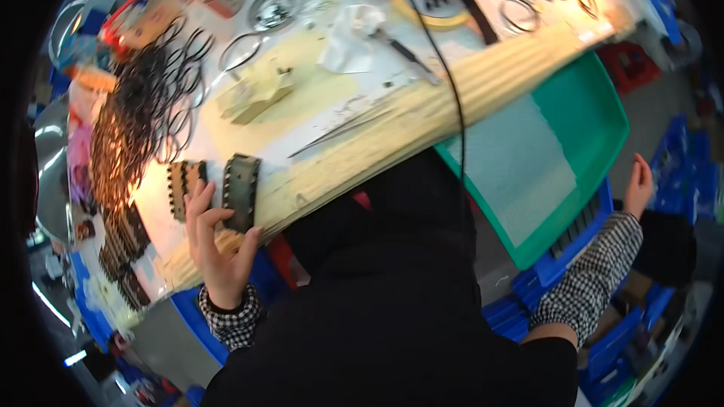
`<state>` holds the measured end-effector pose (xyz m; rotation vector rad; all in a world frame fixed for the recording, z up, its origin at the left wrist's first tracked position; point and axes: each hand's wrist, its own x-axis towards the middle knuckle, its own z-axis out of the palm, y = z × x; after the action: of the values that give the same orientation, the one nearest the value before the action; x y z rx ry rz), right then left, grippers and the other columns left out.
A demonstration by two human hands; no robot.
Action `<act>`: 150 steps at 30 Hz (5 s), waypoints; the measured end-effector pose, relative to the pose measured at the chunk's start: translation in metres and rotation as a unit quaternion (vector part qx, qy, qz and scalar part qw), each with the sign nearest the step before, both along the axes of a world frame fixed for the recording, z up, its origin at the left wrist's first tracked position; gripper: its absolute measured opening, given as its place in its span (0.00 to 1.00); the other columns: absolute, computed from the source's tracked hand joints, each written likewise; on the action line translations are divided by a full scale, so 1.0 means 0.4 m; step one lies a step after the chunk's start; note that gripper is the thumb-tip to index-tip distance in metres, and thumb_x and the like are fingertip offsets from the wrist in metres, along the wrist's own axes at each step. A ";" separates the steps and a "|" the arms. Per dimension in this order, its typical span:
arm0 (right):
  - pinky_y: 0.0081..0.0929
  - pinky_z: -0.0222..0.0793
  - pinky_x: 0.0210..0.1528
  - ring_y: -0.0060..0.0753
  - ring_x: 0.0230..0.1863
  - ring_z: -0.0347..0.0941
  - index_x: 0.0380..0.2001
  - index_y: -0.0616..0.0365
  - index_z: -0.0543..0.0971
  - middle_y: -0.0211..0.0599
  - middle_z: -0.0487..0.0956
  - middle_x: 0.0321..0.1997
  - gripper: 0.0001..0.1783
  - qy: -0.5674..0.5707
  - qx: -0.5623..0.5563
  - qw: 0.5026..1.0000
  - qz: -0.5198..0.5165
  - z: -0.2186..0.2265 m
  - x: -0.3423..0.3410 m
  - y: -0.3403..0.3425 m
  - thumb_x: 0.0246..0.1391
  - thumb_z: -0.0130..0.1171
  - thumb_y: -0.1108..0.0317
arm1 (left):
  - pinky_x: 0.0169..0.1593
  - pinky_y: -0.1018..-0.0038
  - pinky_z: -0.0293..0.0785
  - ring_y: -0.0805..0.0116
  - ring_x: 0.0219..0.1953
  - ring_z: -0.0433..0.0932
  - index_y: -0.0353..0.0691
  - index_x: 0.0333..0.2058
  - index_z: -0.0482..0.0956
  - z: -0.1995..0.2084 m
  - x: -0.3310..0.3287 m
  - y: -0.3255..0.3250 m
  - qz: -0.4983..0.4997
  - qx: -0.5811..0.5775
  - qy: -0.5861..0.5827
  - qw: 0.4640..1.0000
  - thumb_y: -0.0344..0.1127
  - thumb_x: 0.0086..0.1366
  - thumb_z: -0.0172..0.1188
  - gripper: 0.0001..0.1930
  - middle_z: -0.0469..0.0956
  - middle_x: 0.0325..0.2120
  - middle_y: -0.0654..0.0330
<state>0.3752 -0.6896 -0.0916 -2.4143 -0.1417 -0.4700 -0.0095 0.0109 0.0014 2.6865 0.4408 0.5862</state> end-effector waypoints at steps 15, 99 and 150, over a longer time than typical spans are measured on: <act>0.21 0.72 0.42 0.29 0.38 0.78 0.45 0.68 0.78 0.43 0.81 0.34 0.12 -0.146 -0.129 0.906 0.376 0.480 -0.283 0.967 0.60 0.51 0.82 | 0.56 0.61 0.53 0.57 0.48 0.70 0.41 0.34 0.70 -0.033 0.008 -0.028 0.123 0.063 -0.025 0.990 0.37 0.46 0.74 0.21 0.76 0.38 0.58; 0.43 0.63 0.64 0.55 0.62 0.63 0.51 0.61 0.67 0.46 0.54 0.72 0.24 0.467 -0.287 0.811 -0.205 -0.320 -0.501 0.046 0.49 0.54 0.81 | 0.61 0.65 0.66 0.52 0.57 0.69 0.26 0.54 0.68 -0.066 0.274 -0.209 -0.312 -0.361 -0.034 0.878 0.28 0.57 0.66 0.28 0.68 0.53 0.42; 0.39 0.70 0.53 0.42 0.48 0.76 0.47 0.54 0.79 0.39 0.77 0.56 0.23 0.318 -0.055 0.888 -0.329 -0.376 -0.269 -0.259 0.65 0.44 0.49 | 0.58 0.67 0.69 0.53 0.52 0.74 0.26 0.51 0.72 -0.067 0.280 -0.209 -0.298 -0.327 -0.057 0.895 0.24 0.52 0.67 0.26 0.73 0.48 0.43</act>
<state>0.2675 -0.7930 -0.2420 -2.5508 0.9803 0.0766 0.1026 -0.0728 -0.0253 1.9649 -0.2046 0.3237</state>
